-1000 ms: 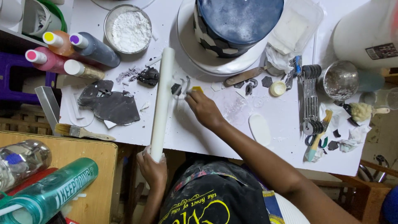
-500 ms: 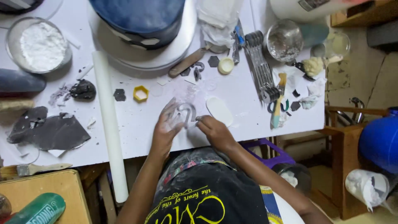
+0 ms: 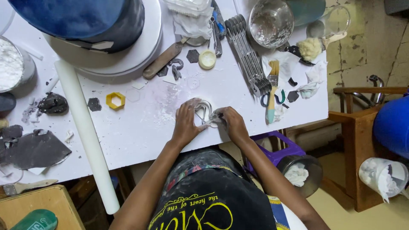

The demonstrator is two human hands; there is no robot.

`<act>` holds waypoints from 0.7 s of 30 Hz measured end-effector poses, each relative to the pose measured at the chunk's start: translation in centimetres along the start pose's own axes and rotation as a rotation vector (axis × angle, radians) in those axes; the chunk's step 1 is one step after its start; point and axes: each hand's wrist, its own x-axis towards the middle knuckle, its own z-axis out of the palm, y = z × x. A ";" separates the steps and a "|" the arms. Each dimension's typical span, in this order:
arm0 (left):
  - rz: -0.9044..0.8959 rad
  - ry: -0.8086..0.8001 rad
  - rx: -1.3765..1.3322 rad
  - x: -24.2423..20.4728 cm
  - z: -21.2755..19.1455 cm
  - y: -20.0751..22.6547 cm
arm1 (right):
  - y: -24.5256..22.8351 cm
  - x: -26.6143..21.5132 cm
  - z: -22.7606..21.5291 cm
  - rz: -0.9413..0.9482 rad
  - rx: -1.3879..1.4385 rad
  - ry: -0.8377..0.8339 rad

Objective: The person kneads a piece of white fondant on a table, then uses a rolling pin to flatten it. They use a metal cutter to shape the fondant and a wooden stick to lift and position the cut piece onto a cake stand.

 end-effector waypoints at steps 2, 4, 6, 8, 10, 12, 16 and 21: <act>-0.006 0.029 0.002 0.0 0.5 0.0 | -2.5 1.2 -1.7 0.108 0.072 0.014; -0.011 0.057 0.001 -0.2 1.3 -0.4 | -4.0 1.9 -2.9 0.218 0.142 0.029; -0.069 0.050 -0.029 -0.5 2.2 -1.3 | -4.7 2.5 -3.6 0.340 0.194 0.018; -0.083 0.058 -0.031 -0.1 1.9 -0.6 | -4.2 2.6 -3.4 0.367 0.207 0.005; -0.100 0.067 -0.033 0.1 1.7 0.0 | -3.4 2.5 -3.1 0.395 0.220 -0.010; -0.090 0.117 -0.019 0.1 1.7 0.5 | -2.5 2.2 -2.5 0.376 0.208 -0.012; -0.065 0.132 -0.005 0.4 1.8 0.5 | -2.4 2.2 -2.4 0.369 0.216 -0.030; -0.087 0.129 -0.009 0.6 1.7 0.4 | -4.1 3.5 -3.9 0.210 0.156 0.014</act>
